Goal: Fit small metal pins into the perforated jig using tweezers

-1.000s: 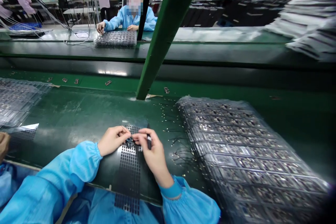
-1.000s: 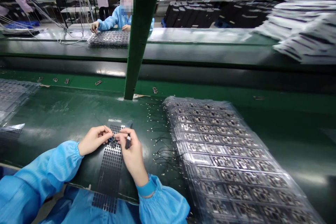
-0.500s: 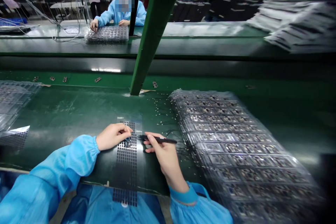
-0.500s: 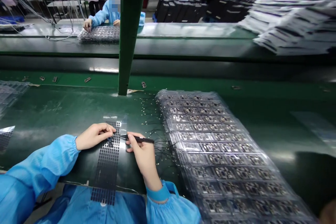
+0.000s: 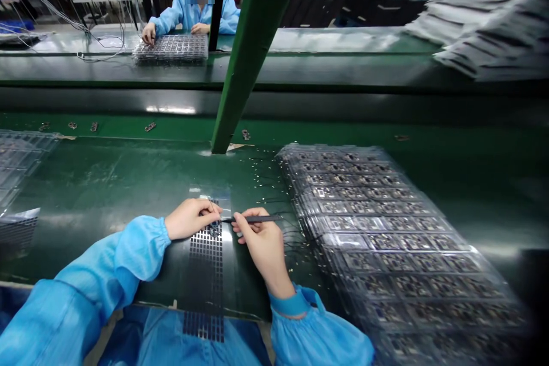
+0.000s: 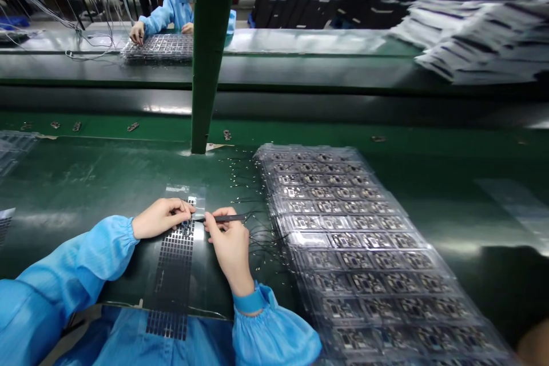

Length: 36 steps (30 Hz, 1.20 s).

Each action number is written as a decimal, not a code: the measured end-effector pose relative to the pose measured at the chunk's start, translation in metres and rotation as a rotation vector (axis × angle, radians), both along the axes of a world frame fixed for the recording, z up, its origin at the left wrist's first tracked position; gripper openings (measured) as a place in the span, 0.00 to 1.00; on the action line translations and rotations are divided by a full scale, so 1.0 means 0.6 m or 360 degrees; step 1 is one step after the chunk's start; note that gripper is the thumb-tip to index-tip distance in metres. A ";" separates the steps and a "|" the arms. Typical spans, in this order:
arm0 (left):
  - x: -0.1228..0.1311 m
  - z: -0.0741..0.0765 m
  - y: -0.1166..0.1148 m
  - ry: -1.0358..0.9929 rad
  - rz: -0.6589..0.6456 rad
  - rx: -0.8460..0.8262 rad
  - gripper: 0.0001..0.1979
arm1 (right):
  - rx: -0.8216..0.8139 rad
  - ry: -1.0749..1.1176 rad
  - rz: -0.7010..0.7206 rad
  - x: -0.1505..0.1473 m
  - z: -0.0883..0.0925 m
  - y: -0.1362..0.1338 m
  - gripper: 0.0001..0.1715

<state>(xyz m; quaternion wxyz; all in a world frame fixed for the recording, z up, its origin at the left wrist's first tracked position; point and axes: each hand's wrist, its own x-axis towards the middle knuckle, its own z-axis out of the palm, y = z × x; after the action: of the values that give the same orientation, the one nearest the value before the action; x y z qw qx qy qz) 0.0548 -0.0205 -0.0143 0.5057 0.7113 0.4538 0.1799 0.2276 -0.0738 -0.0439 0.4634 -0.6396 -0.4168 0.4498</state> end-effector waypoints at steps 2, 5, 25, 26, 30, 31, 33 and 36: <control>0.000 0.001 0.001 -0.0001 0.0006 -0.0025 0.07 | 0.0015 -0.0007 -0.0025 -0.001 0.000 -0.001 0.23; 0.001 0.001 0.001 0.0012 0.0011 -0.0036 0.08 | 0.0031 -0.0064 0.0010 -0.002 0.000 -0.002 0.21; 0.002 -0.005 0.003 -0.0021 0.0027 -0.0015 0.07 | 0.0037 0.0283 -0.0069 0.001 0.007 0.004 0.25; 0.002 -0.005 0.003 -0.0039 0.0034 -0.0038 0.08 | 0.0060 0.0338 -0.0089 0.002 0.008 0.004 0.25; -0.001 -0.004 -0.004 -0.0132 0.0072 -0.0214 0.09 | 0.0102 0.0404 -0.0105 0.007 0.011 -0.001 0.24; -0.002 -0.004 -0.006 -0.0129 0.0080 -0.0259 0.09 | 0.0104 0.0409 -0.0098 0.007 0.011 -0.002 0.24; -0.003 -0.002 -0.009 -0.0085 0.0094 -0.0341 0.09 | 0.0105 0.0414 -0.0076 0.005 0.011 -0.005 0.24; -0.002 -0.002 -0.009 -0.0031 0.0116 -0.0413 0.09 | 0.0111 0.0393 -0.0014 0.002 0.009 -0.006 0.24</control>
<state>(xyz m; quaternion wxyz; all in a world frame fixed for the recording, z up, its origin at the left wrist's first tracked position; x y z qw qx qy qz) 0.0535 -0.0260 -0.0154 0.5910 0.6211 0.4939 0.1449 0.2289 -0.0773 -0.0382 0.5353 -0.5647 -0.3691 0.5084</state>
